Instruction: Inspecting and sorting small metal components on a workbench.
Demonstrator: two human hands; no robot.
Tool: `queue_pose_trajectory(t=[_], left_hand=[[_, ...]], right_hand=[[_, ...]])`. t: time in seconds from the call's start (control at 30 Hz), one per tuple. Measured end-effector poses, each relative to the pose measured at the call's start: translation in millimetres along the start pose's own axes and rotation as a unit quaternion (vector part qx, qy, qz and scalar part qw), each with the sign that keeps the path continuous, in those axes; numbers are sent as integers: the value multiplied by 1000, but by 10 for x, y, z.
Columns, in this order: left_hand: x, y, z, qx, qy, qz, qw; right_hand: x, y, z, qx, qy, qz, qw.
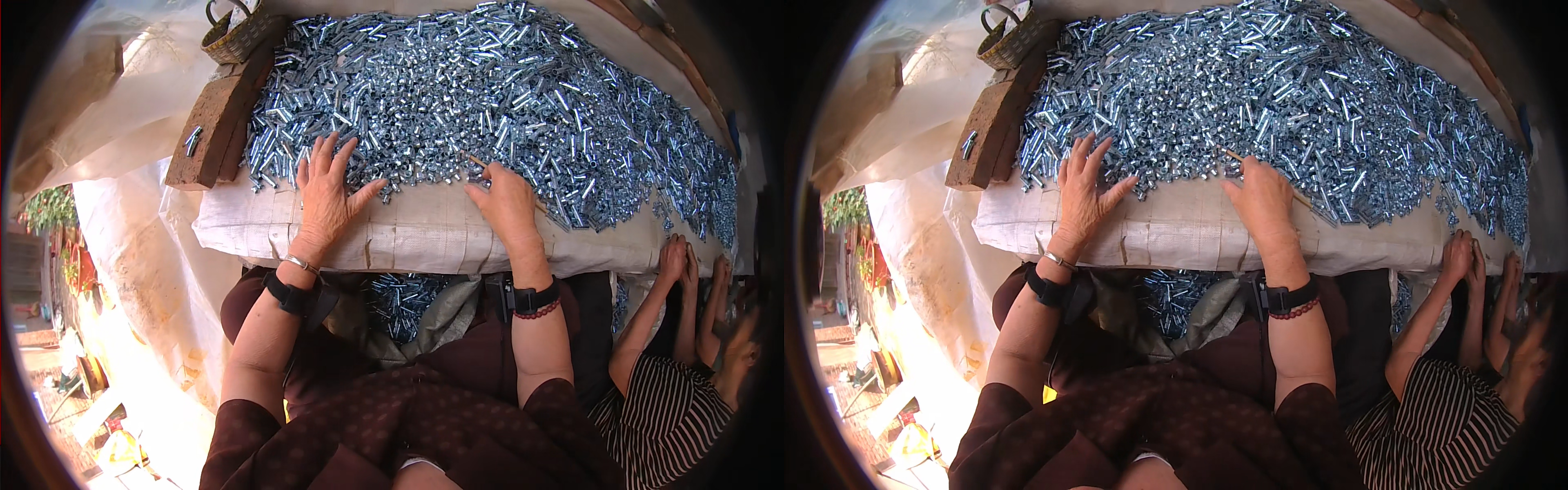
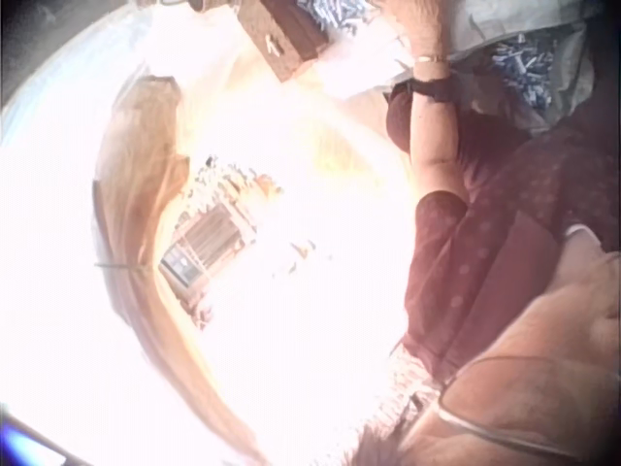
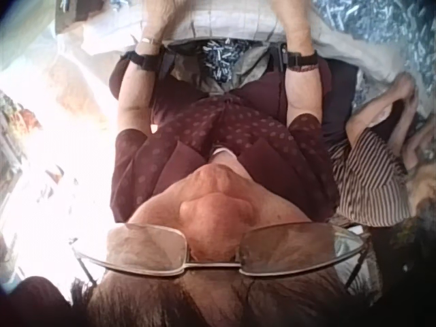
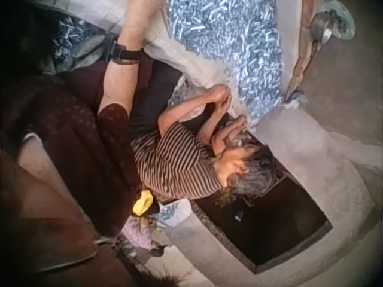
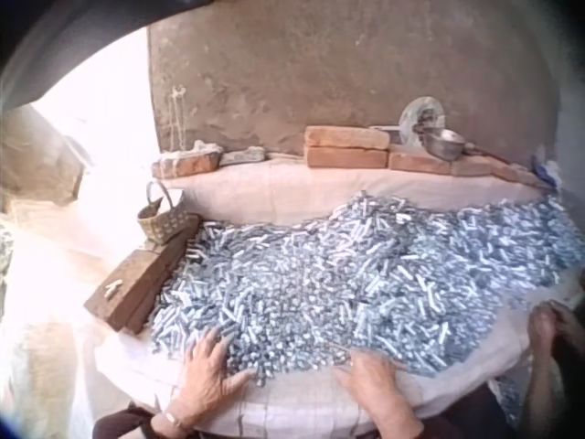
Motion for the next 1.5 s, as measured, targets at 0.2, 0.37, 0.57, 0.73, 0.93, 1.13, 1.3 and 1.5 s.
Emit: queue_pose_trajectory(t=[0.2, 0.37, 0.57, 0.73, 0.93, 1.13, 1.3, 1.5], left_hand=[[-135, -227, -69, 57, -47, 24, 997], [8, -158, -89, 17, -18, 8, 1000], [118, 107, -83, -63, 7, -72, 995], [88, 183, -144, -72, 3, -65, 995], [-23, -9, -214, -15, 7, -112, 994], [98, 131, -200, -14, 89, -252, 963], [221, 301, -189, -52, 67, -167, 982], [207, 112, -271, 28, 59, -126, 990]], right_hand=[[502, -218, 85, -54, 54, 63, 995], [716, -265, 97, -33, 60, 227, 971], [748, -119, 73, -48, 83, 225, 970], [798, -204, -40, 2, 90, 189, 978], [936, -364, -156, -1, 111, 91, 990], [920, -344, -158, 5, 128, 128, 983], [879, -275, -187, -14, 118, 169, 978], [800, -240, -157, -54, 96, 144, 983]])
Point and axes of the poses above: each hand's wrist, its own z-axis towards the middle knuckle, its own y-axis out of the back of the hand, x = y × z, the point moved 10 cm from there along z, towards the middle knuckle, and after that the axes turned 4 degrees about -x, right-handed, at the moved point
